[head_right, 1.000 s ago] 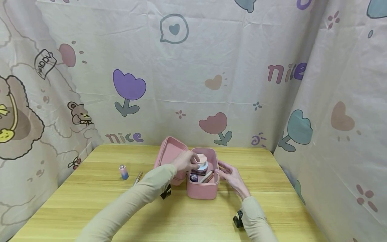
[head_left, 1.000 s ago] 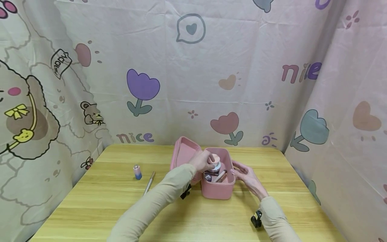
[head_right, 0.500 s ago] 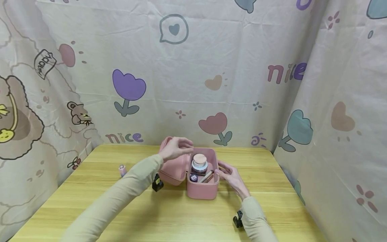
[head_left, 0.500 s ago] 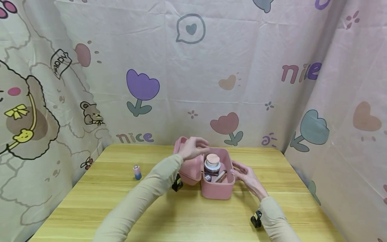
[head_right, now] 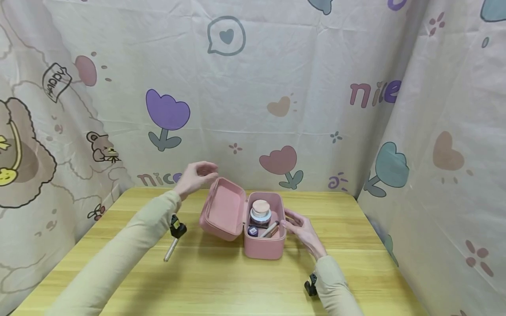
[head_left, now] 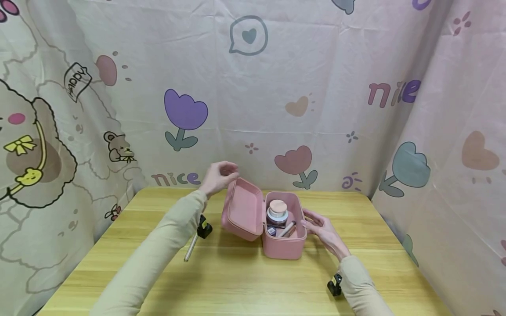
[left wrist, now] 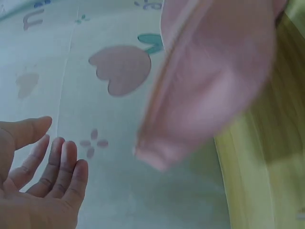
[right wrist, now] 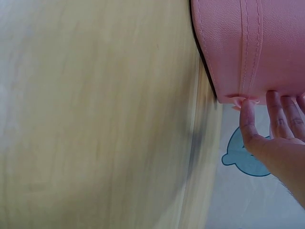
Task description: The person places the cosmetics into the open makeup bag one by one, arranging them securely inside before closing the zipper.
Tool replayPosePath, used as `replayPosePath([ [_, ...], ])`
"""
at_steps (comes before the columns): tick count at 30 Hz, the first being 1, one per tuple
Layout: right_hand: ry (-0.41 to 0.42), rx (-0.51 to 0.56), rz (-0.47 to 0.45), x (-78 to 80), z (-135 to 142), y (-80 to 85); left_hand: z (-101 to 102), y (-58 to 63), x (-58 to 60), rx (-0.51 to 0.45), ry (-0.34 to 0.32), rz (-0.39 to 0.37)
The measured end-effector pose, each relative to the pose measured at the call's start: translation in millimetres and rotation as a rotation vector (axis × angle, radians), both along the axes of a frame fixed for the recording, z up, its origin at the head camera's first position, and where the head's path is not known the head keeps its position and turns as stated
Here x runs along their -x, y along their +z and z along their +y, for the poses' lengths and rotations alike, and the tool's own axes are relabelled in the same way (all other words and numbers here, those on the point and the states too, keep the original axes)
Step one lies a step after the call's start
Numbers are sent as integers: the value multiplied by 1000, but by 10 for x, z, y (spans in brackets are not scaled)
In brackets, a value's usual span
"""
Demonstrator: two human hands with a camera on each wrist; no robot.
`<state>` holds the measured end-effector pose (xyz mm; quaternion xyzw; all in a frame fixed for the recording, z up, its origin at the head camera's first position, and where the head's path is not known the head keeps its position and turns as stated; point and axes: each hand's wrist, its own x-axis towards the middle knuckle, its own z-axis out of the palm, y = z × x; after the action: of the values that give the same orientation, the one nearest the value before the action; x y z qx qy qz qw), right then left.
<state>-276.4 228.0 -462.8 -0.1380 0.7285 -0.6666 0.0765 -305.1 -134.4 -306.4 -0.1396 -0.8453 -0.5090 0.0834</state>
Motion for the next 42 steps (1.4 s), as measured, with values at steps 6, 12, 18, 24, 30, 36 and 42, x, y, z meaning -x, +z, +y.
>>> replayPosePath([
  [6, 0, -1, -2, 2, 1, -16, -299, -54, -31, 61, 96, -6],
  [12, -5, -5, -8, 7, -1, -5, -547, -212, -72, 212, 190, 70],
  [18, -8, 3, -21, 15, -4, 12, -717, -458, -136, 283, 235, 102],
  [24, -6, -1, -15, 13, -3, 4, -803, -678, -175, 321, 271, 19],
  [30, -14, -11, -17, 3, -4, -16, -847, -927, -217, 471, 293, -15],
  [36, -23, -13, -13, 8, -17, -19, -843, -1140, -265, 564, 297, 7],
  [42, -22, -11, -16, 7, -16, -13, -827, -1287, -287, 713, 296, -16],
])
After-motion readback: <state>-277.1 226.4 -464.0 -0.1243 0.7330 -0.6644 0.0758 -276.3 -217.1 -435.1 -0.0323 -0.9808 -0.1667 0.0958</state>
